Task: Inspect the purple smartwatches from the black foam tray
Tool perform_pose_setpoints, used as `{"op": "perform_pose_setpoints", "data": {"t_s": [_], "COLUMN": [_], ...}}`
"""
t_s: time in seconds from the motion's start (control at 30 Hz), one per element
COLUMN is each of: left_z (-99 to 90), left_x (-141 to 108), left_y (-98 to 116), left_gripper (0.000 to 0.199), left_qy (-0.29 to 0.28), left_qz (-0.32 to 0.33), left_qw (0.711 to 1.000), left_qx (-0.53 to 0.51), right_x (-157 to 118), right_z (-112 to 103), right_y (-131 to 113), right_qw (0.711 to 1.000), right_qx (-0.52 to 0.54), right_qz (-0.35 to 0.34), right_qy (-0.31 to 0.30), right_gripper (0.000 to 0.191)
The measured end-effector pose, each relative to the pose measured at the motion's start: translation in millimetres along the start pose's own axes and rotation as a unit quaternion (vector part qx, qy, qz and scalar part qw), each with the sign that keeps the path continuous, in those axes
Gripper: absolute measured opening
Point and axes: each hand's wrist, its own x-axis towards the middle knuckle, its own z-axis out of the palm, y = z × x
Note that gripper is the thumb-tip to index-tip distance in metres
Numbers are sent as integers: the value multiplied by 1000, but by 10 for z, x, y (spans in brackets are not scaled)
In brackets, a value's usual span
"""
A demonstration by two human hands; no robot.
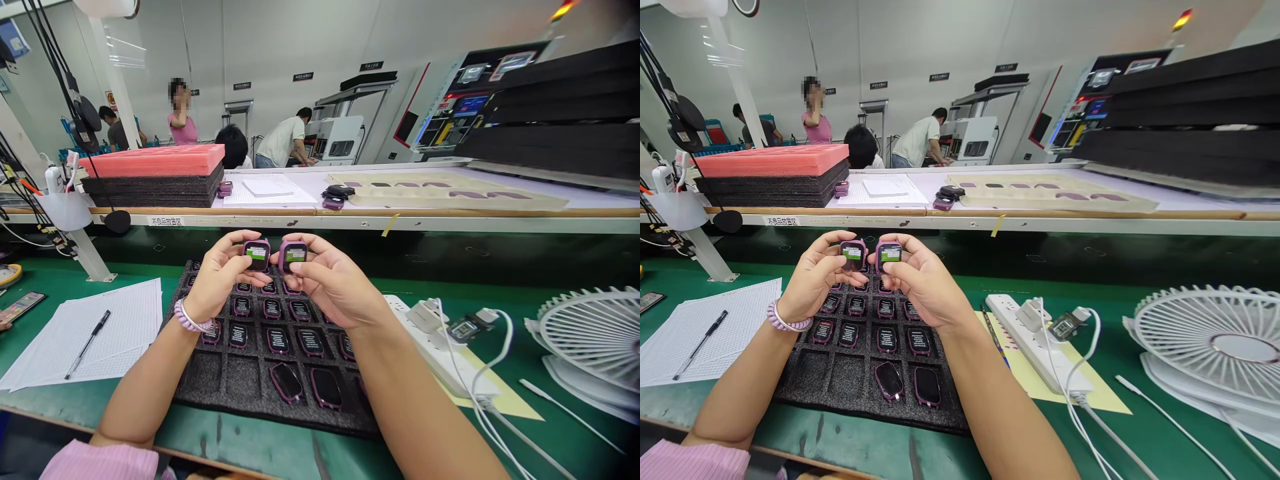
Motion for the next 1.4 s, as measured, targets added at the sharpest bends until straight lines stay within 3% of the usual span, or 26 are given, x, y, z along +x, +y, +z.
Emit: {"op": "perform_pose_setpoints", "data": {"t_s": [1.2, 1.4], "left_z": [23, 44], "left_x": [-36, 75], "left_y": [25, 144], "left_gripper": [52, 54], "left_qy": [-13, -10], "left_qz": [-7, 17], "left_qw": [1000, 999], "left_qx": [19, 30], "right_x": [-30, 101], "right_z": [-7, 26], "right_y": [14, -138], "right_qw": [999, 997], "right_qx": [-42, -35], "right_qz": [-28, -53], "right_qy": [-7, -43], "right_gripper": [56, 56]}}
